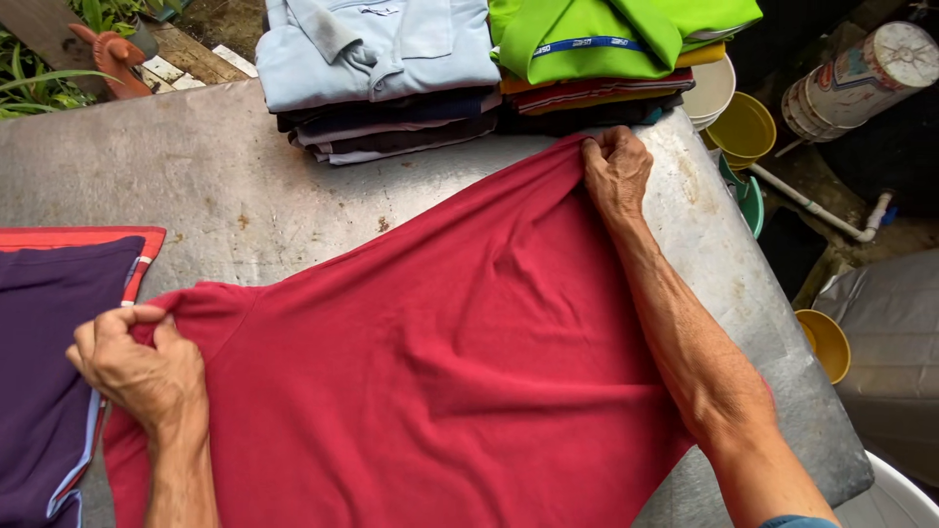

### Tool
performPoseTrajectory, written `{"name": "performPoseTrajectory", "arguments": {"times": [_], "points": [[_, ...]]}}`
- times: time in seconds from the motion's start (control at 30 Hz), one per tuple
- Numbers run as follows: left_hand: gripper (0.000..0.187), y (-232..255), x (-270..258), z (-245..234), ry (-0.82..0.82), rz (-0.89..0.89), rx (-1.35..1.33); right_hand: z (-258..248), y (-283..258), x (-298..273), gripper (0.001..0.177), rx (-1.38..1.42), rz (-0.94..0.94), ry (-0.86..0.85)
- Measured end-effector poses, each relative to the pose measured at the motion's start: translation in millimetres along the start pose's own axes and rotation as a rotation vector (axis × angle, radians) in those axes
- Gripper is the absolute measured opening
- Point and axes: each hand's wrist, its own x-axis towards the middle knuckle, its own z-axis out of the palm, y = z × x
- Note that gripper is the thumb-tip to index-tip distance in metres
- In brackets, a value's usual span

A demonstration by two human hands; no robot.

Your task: The person folds a shirt on a metal surface by straightening the fabric, folding in the sides, and tucking the garment into itself.

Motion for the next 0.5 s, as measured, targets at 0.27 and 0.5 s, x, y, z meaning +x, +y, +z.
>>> {"name": "performPoseTrajectory", "arguments": {"times": [0.27,0.5], "points": [[0.028,-4,45,46,0.173,0.159,0.030,9,-17,15,0.014,0.027,-0.050,-0.017],[0.034,-24,54,68,0.034,0.050,0.203,26,-8,18,0.027,-0.057,-0.063,-0.015]]}}
